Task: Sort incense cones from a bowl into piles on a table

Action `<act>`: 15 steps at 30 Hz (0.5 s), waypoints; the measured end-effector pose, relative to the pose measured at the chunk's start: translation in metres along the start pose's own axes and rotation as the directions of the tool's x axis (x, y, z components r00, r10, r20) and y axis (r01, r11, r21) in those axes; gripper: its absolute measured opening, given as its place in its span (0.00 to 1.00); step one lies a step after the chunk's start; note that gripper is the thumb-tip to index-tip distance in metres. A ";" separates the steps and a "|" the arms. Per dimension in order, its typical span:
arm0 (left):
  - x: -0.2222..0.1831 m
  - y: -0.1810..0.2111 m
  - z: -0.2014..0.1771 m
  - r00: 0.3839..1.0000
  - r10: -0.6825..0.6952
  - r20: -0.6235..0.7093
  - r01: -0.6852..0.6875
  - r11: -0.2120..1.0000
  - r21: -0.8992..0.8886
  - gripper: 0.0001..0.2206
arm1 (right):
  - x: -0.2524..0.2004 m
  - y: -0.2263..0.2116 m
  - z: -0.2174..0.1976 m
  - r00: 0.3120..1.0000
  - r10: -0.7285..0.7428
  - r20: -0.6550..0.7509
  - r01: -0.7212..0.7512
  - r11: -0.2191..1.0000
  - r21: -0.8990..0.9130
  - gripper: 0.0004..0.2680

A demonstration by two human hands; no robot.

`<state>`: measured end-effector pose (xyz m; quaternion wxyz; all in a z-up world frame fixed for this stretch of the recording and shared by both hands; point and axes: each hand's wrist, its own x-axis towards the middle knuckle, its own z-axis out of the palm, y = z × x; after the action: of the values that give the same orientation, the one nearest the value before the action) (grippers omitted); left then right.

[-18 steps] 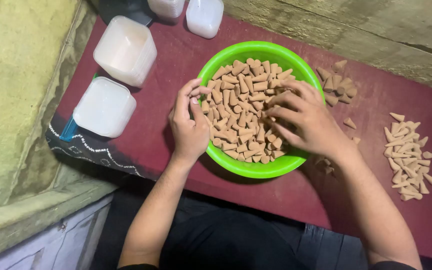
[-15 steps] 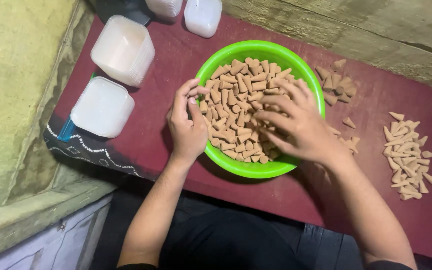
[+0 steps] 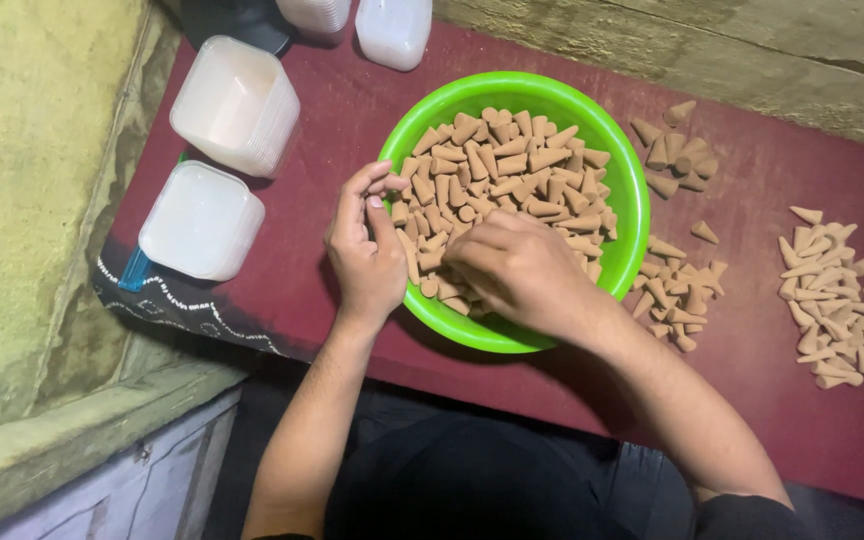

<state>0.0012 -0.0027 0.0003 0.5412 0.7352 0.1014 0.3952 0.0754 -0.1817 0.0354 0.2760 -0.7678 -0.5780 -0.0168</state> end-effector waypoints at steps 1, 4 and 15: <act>0.000 -0.001 0.000 1.000 -0.001 0.009 0.001 1.000 -0.003 0.17 | -0.006 0.000 -0.012 1.000 0.009 -0.003 -0.009 1.000 -0.001 0.03; 0.000 -0.002 -0.002 1.000 0.012 0.017 -0.012 1.000 0.026 0.16 | -0.026 -0.003 -0.045 0.988 0.113 -0.109 -0.100 0.988 0.115 0.07; 0.004 0.020 -0.004 0.966 0.202 0.165 -0.238 0.939 0.248 0.16 | -0.178 0.010 -0.067 0.619 0.563 -0.547 -0.599 0.789 0.135 0.03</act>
<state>-0.0042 -0.0055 0.0203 0.3960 0.8331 0.0331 0.3849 0.0455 -0.3696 0.0270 0.4001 -0.8805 -0.1901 -0.1688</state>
